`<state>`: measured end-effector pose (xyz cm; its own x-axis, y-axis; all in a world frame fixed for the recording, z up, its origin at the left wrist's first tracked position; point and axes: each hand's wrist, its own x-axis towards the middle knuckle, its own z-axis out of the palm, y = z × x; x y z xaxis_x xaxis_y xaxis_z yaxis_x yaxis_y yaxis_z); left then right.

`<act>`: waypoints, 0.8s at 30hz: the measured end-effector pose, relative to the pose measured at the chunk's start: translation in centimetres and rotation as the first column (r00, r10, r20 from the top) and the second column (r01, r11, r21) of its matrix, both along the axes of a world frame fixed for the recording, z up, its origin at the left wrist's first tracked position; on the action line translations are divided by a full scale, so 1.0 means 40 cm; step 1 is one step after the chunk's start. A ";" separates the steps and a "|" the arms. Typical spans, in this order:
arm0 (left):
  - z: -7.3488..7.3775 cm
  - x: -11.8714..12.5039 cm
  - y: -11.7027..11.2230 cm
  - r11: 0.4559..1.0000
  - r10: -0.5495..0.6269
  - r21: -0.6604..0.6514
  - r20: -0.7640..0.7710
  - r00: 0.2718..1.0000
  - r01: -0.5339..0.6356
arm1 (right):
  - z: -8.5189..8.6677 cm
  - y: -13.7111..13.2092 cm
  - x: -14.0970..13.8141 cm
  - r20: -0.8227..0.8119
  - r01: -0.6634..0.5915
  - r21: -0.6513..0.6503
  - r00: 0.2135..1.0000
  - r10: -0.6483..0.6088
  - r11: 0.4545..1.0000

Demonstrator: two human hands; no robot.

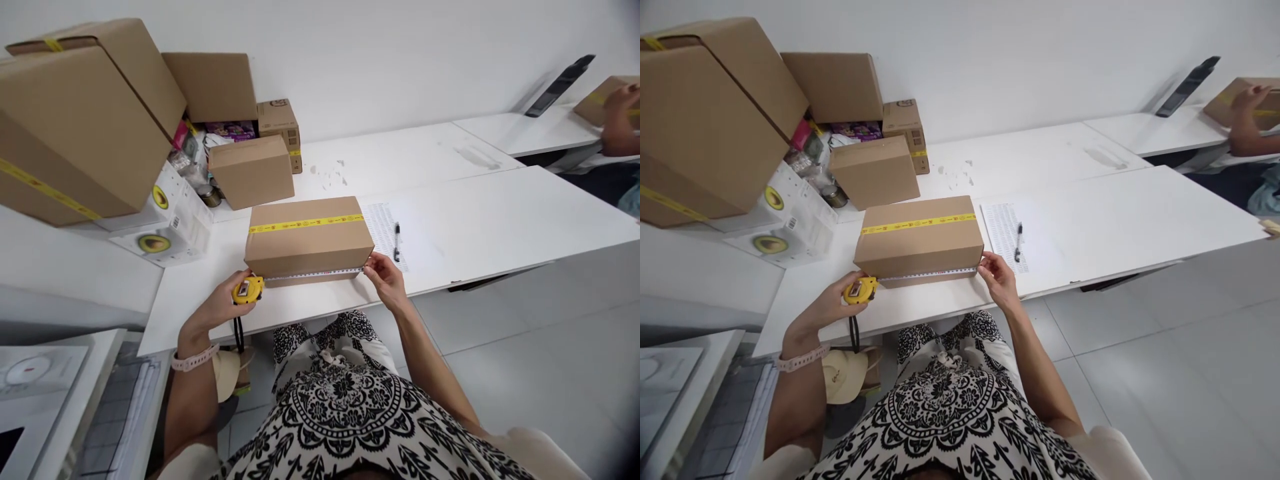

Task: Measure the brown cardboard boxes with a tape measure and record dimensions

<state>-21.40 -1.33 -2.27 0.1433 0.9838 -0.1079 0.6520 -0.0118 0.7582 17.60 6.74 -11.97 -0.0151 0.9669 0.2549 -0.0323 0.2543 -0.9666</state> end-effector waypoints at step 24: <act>-0.014 0.010 0.028 0.996 0.079 0.035 -0.047 0.996 -0.077 | -0.008 0.080 -0.024 -0.204 0.175 -0.008 0.964 -0.173 0.985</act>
